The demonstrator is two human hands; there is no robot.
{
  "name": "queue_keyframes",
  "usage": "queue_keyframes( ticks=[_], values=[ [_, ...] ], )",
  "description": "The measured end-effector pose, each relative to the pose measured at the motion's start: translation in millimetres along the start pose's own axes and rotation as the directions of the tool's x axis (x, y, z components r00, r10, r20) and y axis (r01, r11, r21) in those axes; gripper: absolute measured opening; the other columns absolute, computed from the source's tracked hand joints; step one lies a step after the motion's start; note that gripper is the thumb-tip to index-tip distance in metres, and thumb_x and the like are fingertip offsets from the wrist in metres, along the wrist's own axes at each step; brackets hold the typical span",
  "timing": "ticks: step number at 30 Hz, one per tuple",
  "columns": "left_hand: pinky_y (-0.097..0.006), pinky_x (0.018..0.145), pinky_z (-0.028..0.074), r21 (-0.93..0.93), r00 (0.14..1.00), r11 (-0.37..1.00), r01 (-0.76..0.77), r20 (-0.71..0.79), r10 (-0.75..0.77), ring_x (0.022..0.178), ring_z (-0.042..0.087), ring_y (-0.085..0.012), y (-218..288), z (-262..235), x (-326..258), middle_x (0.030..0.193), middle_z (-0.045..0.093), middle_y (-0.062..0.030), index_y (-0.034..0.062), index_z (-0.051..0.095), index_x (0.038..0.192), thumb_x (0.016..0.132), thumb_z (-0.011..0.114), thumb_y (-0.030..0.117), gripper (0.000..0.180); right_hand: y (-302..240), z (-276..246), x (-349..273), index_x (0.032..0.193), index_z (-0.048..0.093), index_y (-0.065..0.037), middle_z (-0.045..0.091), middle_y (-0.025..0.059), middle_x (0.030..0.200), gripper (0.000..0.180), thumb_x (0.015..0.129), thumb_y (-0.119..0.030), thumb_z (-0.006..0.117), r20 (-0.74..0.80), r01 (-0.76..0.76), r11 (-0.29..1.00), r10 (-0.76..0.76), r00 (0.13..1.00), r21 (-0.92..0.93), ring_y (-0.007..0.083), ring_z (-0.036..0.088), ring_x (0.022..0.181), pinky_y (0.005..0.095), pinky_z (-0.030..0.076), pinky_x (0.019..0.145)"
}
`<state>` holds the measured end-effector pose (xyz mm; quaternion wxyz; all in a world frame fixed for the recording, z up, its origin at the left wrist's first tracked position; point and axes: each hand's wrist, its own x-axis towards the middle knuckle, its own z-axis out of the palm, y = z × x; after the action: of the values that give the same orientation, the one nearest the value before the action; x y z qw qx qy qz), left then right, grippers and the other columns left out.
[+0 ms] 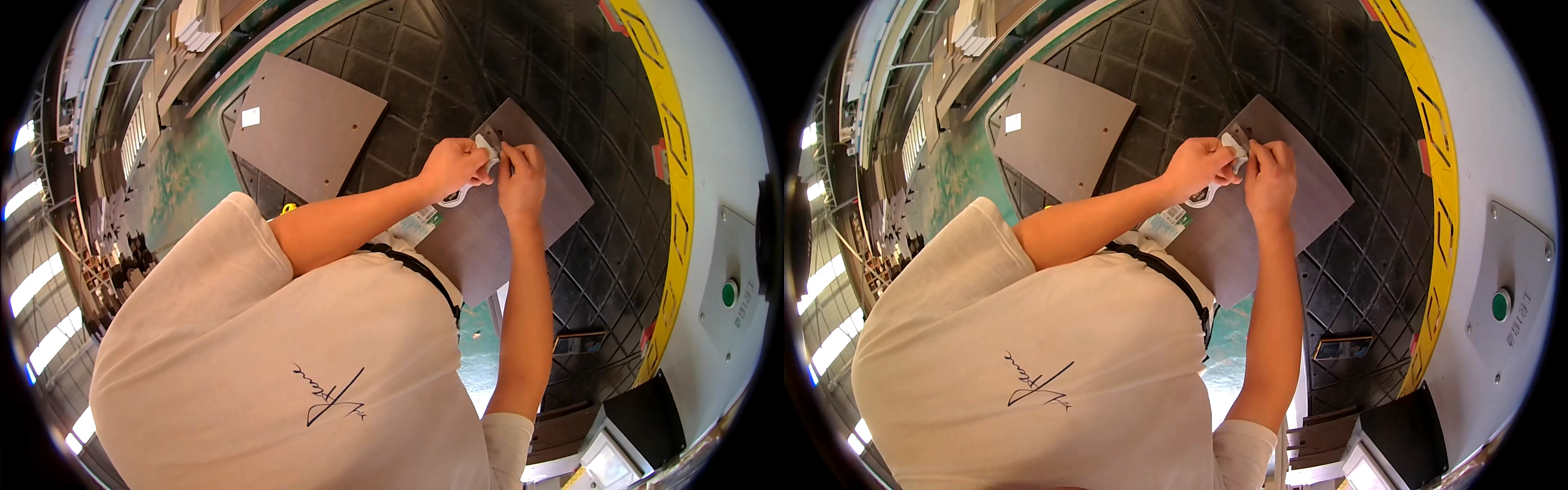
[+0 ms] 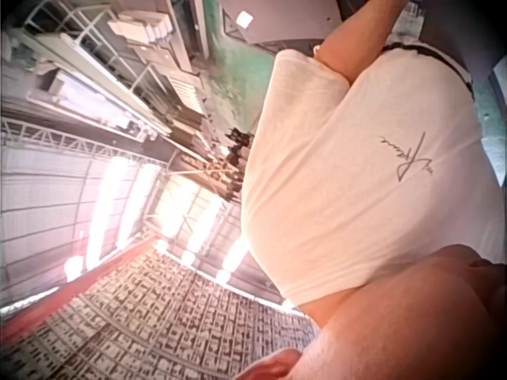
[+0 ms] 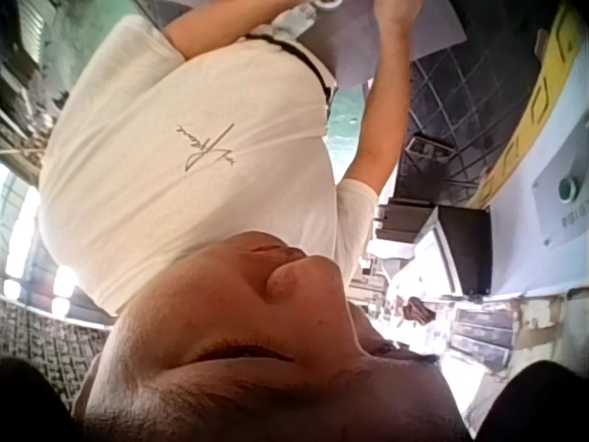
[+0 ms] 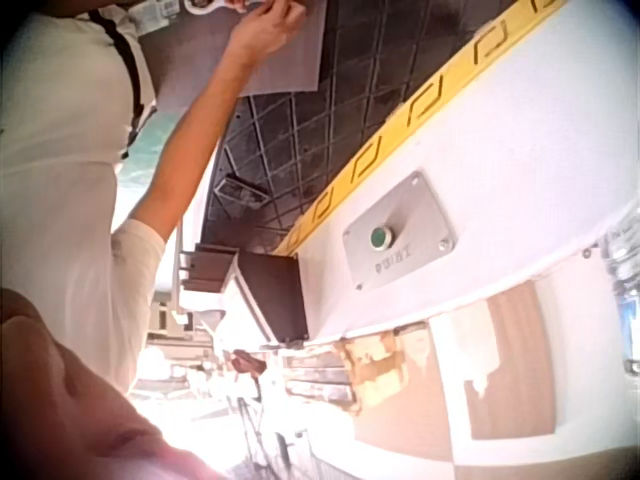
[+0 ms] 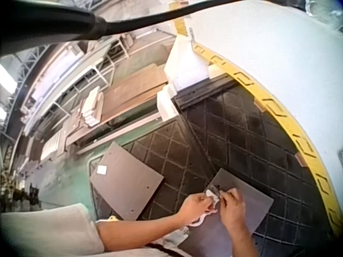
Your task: The person scans a rectangular grey material with a yellow handheld scanner, then uses a small metal tool to scrape the surface. The person repeats this process on multiple similar materials, occasionally interacting with a nearby control screen.
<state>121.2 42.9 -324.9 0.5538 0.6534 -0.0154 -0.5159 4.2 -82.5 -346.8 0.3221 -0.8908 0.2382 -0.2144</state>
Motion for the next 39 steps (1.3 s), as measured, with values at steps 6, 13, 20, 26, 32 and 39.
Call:
queue_keyframes(
  ticks=[6,13,20,26,32,39],
  values=[
    [-0.028,0.065,0.060,0.068,1.000,0.998,-0.011,-0.027,0.012,0.077,0.078,-0.0218,1,2,0,0.077,0.071,-0.0120,-0.0044,0.064,0.085,0.099,0.061,0.018,0.027,-2,2,-1,0.107,0.076,-0.004,0.062,0.0083,0.096,0.023,0.085,0.002,0.072,0.017,0.017,1.000,-0.017,1.000,0.004,0.0307,0.063,0.094,0.0432,0.053,0.080],
    [-0.029,0.063,0.059,0.120,0.996,0.993,-0.017,-0.086,0.027,0.072,0.078,-0.0199,4,7,-4,0.073,0.075,-0.0125,-0.0048,0.065,0.080,0.095,0.058,0.019,0.029,13,-3,9,0.112,0.077,-0.002,0.063,0.0090,0.095,0.025,0.088,0.003,0.071,0.114,0.014,0.992,-0.028,0.993,0.125,0.0284,0.064,0.090,0.0390,0.052,0.077],
    [-0.028,0.065,0.060,0.149,0.996,0.989,-0.015,-0.083,0.028,0.074,0.079,-0.0202,6,7,-6,0.076,0.075,-0.0129,-0.0043,0.065,0.082,0.096,0.059,0.020,0.029,-1,-4,11,0.117,0.077,-0.004,0.062,0.0078,0.094,0.033,0.086,0.005,0.071,0.109,0.055,0.999,-0.054,0.993,0.000,0.0279,0.062,0.091,0.0403,0.052,0.079],
    [-0.026,0.065,0.059,0.157,0.997,0.987,-0.023,-0.067,0.034,0.077,0.079,-0.0194,3,7,-4,0.077,0.074,-0.0112,-0.0038,0.066,0.085,0.097,0.060,0.021,0.028,0,-2,8,0.116,0.078,-0.003,0.062,0.0078,0.094,0.033,0.084,0.005,0.073,0.090,0.086,0.996,-0.086,0.992,0.001,0.0277,0.062,0.091,0.0413,0.052,0.081],
    [-0.026,0.064,0.058,0.194,0.996,0.980,-0.044,-0.069,0.058,0.076,0.079,-0.0182,7,7,-9,0.075,0.074,-0.0112,-0.0040,0.066,0.085,0.096,0.060,0.021,0.028,4,-1,12,0.116,0.078,-0.004,0.062,0.0064,0.096,0.034,0.083,0.004,0.073,0.140,0.033,0.996,-0.044,0.989,0.080,0.0278,0.062,0.093,0.0421,0.053,0.081],
    [-0.027,0.065,0.059,0.192,0.993,0.980,-0.057,-0.086,0.075,0.075,0.079,-0.0182,4,7,-7,0.075,0.074,-0.0116,-0.0038,0.066,0.085,0.096,0.061,0.022,0.028,-7,3,2,0.115,0.078,-0.004,0.062,0.0067,0.096,0.032,0.084,0.003,0.073,0.056,0.000,1.000,0.000,0.998,-0.005,0.0273,0.062,0.094,0.0416,0.053,0.082]
  ],
)
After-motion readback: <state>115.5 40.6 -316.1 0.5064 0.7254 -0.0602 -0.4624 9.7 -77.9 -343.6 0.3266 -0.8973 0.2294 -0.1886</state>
